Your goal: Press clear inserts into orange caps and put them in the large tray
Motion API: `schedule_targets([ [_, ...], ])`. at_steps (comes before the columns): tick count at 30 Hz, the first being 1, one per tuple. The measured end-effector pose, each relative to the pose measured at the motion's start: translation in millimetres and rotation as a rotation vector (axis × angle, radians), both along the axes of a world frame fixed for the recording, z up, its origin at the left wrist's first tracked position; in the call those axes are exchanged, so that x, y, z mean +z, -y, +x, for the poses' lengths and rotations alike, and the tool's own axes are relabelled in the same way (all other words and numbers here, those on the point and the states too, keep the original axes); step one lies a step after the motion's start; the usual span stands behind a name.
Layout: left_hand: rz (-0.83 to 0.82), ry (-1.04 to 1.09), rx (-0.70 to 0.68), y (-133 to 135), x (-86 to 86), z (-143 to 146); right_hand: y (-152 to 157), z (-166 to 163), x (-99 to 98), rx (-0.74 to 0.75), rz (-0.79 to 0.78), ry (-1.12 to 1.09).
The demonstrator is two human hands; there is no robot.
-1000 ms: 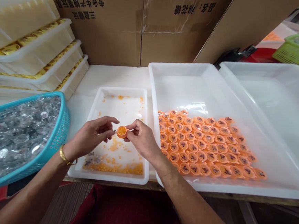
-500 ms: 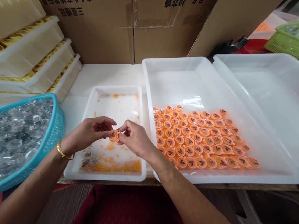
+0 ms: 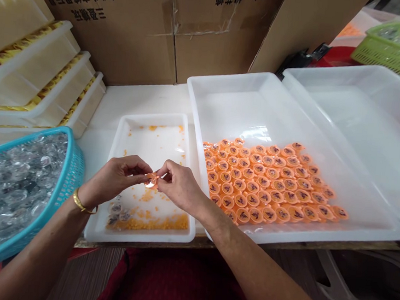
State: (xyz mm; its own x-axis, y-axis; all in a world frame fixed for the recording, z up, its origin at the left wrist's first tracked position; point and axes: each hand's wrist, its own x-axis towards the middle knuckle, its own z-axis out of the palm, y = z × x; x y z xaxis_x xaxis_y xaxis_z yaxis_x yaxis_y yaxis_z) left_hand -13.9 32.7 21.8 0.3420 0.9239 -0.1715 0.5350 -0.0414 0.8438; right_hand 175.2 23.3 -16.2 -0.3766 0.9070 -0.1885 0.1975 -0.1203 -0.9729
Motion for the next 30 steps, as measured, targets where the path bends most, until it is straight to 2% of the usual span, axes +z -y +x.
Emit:
schedule_targets([
  [8, -0.020, -0.113, 0.006, 0, 6.5, 2, 0, -2, 0.7, 0.001, 0.038, 0.052],
  [15, -0.058, -0.050, 0.085, 0, -1.9, 7, 0, -2, 3.6, 0.047, 0.040, -0.044],
  [22, -0.112, -0.010, 0.178, 7, -7.7, 13, -2, -3, -0.1, -0.053, -0.033, -0.165],
  [25, -0.147, -0.014, 0.177, 12, -11.2, 18, -3, -3, 0.1, -0.080, -0.030, -0.222],
  [30, -0.021, 0.016, 0.257, 19, -21.9, 30, -4, -3, -1.4, -0.144, -0.052, -0.239],
])
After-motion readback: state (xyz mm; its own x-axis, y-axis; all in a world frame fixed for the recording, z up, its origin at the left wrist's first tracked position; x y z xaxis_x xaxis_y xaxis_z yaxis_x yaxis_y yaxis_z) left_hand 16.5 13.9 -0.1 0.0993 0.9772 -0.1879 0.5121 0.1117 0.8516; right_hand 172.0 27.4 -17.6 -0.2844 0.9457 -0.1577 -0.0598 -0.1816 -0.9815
